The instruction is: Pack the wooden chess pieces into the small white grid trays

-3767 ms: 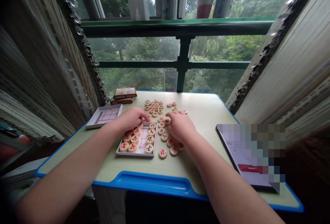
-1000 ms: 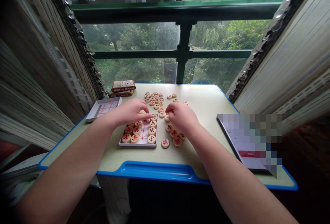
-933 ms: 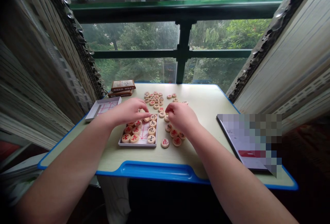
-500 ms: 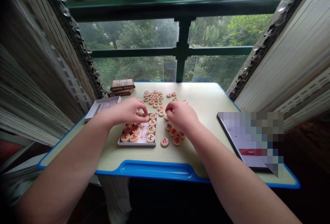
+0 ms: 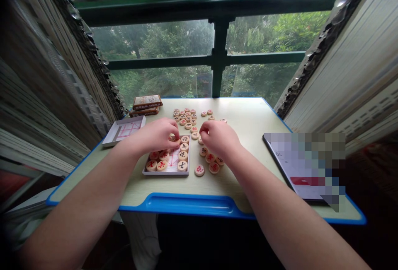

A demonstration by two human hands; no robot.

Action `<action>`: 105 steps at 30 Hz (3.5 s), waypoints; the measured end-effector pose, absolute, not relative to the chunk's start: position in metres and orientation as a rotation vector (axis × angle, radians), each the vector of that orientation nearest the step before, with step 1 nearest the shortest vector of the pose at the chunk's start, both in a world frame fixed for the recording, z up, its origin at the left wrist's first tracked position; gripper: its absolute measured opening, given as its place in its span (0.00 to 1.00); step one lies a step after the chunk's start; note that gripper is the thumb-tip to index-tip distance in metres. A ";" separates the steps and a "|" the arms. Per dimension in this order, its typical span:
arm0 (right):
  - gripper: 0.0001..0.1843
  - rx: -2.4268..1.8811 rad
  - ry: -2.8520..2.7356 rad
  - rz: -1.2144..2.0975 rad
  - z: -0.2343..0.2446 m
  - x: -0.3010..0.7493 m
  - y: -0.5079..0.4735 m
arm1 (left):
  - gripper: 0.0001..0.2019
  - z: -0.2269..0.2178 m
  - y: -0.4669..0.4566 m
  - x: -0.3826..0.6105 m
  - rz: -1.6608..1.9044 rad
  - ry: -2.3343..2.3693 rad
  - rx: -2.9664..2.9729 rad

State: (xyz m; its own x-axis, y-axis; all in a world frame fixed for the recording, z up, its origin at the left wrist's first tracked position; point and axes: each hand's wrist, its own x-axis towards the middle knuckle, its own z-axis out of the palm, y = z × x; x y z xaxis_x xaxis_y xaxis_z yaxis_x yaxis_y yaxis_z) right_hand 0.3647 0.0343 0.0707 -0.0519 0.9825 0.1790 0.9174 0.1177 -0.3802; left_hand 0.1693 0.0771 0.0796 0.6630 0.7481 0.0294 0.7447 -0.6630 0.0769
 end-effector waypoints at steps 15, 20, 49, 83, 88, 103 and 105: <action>0.13 -1.828 -2.031 0.221 0.072 0.364 0.034 | 0.14 0.086 0.078 0.169 0.097 1.250 2.804; 0.13 -1.845 -2.029 0.224 0.072 0.365 0.034 | 0.15 0.088 0.088 0.160 0.306 1.354 2.672; 0.23 -1.778 -2.322 -0.119 0.048 0.366 0.073 | 0.14 0.057 0.118 0.152 0.591 1.663 2.384; 0.12 -1.312 -2.045 -0.028 0.056 0.364 0.055 | 0.17 0.082 0.079 0.169 0.596 1.248 2.013; 0.08 -0.937 -2.134 0.006 0.060 0.352 0.034 | 0.15 0.086 0.080 0.162 0.461 0.913 1.724; 0.10 -1.067 -1.998 -0.017 0.054 0.344 0.031 | 0.13 0.089 0.078 0.161 0.534 0.871 1.498; 0.09 -1.034 -2.009 -0.051 0.053 0.342 0.030 | 0.12 0.090 0.079 0.157 0.484 0.884 1.515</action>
